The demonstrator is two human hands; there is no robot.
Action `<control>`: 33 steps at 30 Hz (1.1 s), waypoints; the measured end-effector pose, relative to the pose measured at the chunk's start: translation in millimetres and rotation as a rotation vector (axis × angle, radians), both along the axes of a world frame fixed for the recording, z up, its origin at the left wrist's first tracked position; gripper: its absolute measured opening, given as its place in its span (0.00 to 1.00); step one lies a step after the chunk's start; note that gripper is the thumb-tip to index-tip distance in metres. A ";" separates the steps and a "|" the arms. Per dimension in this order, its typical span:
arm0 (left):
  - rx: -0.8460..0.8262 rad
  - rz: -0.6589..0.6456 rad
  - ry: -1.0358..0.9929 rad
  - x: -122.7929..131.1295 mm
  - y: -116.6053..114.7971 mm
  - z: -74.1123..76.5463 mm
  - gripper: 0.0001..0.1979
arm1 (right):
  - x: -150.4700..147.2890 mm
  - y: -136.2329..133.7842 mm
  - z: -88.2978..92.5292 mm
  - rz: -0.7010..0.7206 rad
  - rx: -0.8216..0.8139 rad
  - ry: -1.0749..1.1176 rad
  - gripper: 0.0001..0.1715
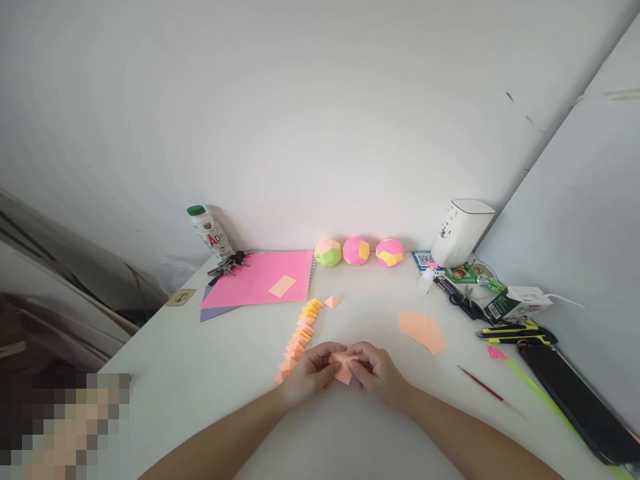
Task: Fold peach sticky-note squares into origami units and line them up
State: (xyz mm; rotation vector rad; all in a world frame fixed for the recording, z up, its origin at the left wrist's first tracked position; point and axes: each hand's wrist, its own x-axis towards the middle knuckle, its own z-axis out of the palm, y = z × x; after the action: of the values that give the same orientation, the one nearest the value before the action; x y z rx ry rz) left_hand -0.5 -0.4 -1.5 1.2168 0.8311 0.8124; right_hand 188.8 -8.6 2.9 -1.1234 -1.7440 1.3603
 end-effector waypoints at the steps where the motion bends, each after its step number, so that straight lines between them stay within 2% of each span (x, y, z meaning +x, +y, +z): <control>1: 0.001 -0.001 0.000 -0.1 0.1 -0.4 0.19 | -0.1 0.1 0.0 0.000 0.002 -0.006 0.12; 33: 0.022 -0.013 -0.004 0.9 -0.4 3.4 0.18 | 1.1 0.4 -2.2 0.022 0.008 0.004 0.11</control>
State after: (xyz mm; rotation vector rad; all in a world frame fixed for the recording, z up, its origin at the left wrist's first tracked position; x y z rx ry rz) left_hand 0.3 -0.8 1.9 1.2387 0.8119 0.8151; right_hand 189.9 -8.2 0.7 -1.0995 -1.7618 1.3669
